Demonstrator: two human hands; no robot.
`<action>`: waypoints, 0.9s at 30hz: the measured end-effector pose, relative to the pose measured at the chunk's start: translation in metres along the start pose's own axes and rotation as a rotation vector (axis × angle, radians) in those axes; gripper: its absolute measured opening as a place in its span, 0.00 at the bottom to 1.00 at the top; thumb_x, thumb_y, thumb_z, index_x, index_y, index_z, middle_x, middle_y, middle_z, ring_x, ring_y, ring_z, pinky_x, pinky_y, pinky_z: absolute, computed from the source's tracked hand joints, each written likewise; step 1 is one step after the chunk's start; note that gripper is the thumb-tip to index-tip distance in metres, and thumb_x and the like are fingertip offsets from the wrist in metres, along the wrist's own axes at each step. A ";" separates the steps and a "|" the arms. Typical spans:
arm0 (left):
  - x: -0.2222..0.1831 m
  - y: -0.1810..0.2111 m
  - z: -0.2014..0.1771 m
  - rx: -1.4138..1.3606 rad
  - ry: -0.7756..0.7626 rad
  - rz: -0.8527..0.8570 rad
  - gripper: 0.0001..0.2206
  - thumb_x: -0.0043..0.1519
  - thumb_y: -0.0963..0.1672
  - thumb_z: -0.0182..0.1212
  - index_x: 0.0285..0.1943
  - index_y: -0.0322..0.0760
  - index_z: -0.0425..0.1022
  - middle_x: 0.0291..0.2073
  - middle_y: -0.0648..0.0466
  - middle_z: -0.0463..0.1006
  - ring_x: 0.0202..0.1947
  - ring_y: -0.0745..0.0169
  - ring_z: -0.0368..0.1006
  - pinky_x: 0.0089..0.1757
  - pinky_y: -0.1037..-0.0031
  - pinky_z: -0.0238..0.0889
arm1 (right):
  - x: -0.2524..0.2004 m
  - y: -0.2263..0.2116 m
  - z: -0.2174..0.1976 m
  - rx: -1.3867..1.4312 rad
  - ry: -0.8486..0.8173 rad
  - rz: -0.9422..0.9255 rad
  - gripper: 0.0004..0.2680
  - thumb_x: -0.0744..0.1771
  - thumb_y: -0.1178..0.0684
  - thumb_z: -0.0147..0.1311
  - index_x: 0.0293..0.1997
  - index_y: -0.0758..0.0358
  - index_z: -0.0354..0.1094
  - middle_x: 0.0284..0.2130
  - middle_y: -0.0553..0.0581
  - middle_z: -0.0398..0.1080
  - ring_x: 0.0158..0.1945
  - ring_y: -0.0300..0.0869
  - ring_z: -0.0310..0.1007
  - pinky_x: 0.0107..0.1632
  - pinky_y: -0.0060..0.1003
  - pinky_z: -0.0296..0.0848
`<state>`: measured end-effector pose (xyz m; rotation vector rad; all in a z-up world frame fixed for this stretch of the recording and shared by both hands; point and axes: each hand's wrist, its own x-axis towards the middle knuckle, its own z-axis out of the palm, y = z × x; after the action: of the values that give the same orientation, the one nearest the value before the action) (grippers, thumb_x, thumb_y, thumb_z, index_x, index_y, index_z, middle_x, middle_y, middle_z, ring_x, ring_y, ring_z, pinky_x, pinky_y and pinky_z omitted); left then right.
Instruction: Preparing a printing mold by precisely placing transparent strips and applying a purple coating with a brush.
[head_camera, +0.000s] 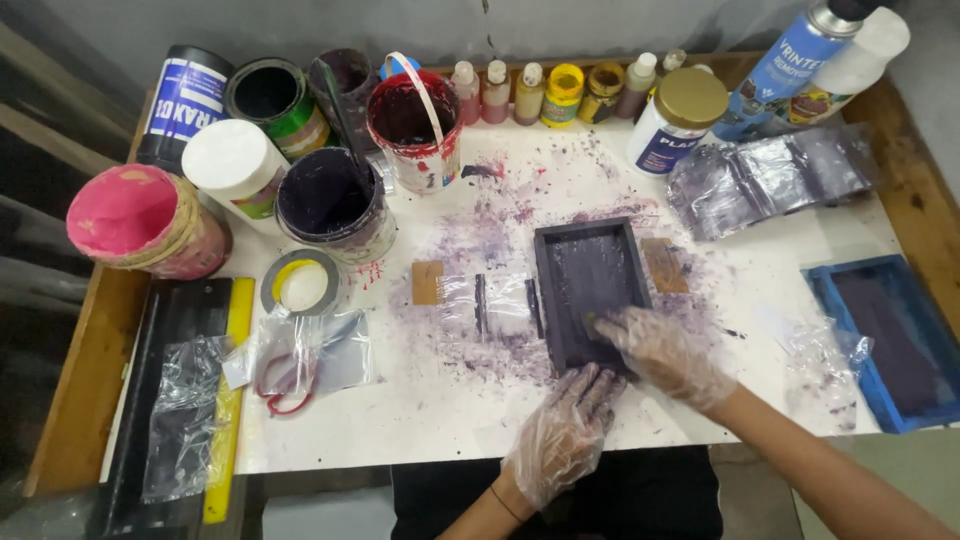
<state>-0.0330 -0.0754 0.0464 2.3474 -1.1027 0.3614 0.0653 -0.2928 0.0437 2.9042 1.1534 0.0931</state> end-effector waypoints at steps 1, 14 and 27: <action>0.001 0.001 -0.003 0.010 -0.017 -0.001 0.21 0.71 0.40 0.44 0.73 0.23 0.60 0.68 0.35 0.67 0.69 0.35 0.62 0.69 0.53 0.49 | -0.009 -0.004 0.003 0.016 0.030 -0.007 0.19 0.66 0.70 0.49 0.63 0.62 0.64 0.40 0.62 0.78 0.40 0.47 0.80 0.43 0.35 0.85; -0.008 -0.005 0.020 0.085 -0.153 -0.031 0.24 0.73 0.45 0.36 0.78 0.29 0.55 0.71 0.42 0.64 0.74 0.39 0.54 0.72 0.57 0.40 | 0.080 0.063 -0.005 0.203 0.223 0.219 0.14 0.71 0.65 0.44 0.57 0.47 0.69 0.24 0.53 0.67 0.23 0.41 0.65 0.25 0.30 0.71; -0.016 -0.012 0.036 0.135 -0.198 -0.017 0.24 0.73 0.46 0.37 0.78 0.32 0.54 0.74 0.44 0.61 0.76 0.41 0.51 0.73 0.58 0.37 | 0.058 0.032 -0.015 -0.072 -0.012 0.162 0.16 0.70 0.71 0.43 0.57 0.54 0.70 0.22 0.53 0.69 0.19 0.39 0.68 0.19 0.26 0.79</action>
<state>-0.0332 -0.0786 0.0057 2.5541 -1.1804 0.2062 0.1287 -0.2766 0.0629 2.9245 0.8910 0.1166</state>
